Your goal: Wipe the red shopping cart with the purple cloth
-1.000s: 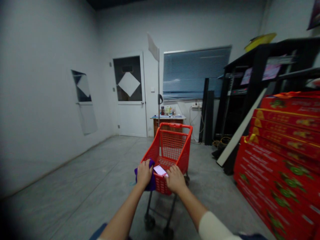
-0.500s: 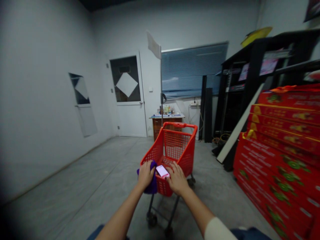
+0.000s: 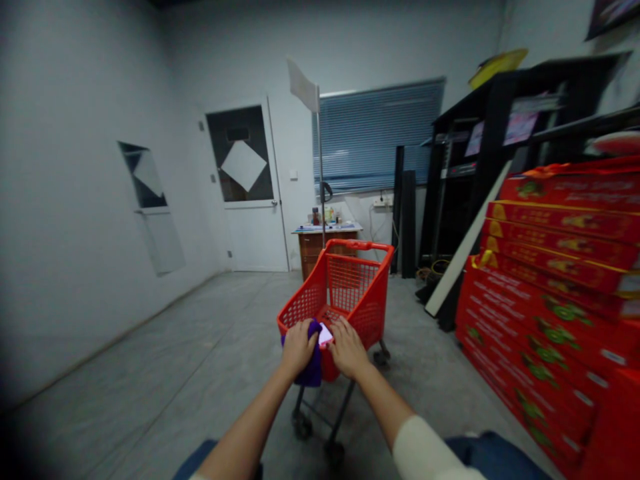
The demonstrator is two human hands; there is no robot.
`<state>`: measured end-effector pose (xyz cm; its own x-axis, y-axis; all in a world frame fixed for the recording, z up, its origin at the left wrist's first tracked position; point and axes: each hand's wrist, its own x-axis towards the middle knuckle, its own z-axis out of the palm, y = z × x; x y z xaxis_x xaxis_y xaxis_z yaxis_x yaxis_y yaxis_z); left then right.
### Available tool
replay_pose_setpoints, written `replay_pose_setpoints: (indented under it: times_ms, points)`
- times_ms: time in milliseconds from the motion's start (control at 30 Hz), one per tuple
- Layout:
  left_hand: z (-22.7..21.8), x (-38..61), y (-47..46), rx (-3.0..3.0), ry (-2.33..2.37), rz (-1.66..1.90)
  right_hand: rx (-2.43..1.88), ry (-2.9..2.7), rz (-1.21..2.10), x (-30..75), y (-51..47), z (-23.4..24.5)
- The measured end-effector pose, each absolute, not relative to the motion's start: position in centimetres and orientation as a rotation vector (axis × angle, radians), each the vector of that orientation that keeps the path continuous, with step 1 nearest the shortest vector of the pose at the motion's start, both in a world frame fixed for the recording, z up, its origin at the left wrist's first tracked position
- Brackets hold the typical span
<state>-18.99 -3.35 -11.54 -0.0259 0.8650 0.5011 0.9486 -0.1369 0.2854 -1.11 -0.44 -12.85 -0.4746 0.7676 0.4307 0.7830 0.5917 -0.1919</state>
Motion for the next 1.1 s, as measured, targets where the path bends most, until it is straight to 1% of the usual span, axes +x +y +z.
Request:
replay_pose_setpoints:
  times_ms: [100,367,533,700,833,933,1100]
  points:
    - [-11.5,-18.0,-3.9,-2.229,-1.837,-0.871,-1.228,-2.32,-0.062,-1.2,-0.8,-13.0]
    - [-11.3,-20.5,-2.5,-1.994,-2.038,-0.908,-1.254,-2.316,-0.066,-0.9,-1.2,-12.5]
    - [-11.6,-18.2,-3.3,-2.163,-1.967,-0.895,-1.363,-2.251,-0.106,-2.4,-2.1,-12.5]
    - [-10.8,-20.8,-2.8,-2.099,-2.055,-0.805,-1.399,-2.256,-0.058,-3.6,-3.2,-11.4]
    - [-10.3,-22.7,-2.3,-2.062,-2.085,-0.804,-1.235,-2.434,-0.081,-2.5,-1.8,-9.8]
    - [-10.4,-21.7,-2.9,-2.125,-2.066,-0.805,-1.349,-2.358,-0.116,-1.4,-0.1,-9.3]
    - [-10.5,-20.4,-4.0,-2.249,-1.99,-0.863,-1.436,-2.313,-0.191,-1.3,0.8,-9.9]
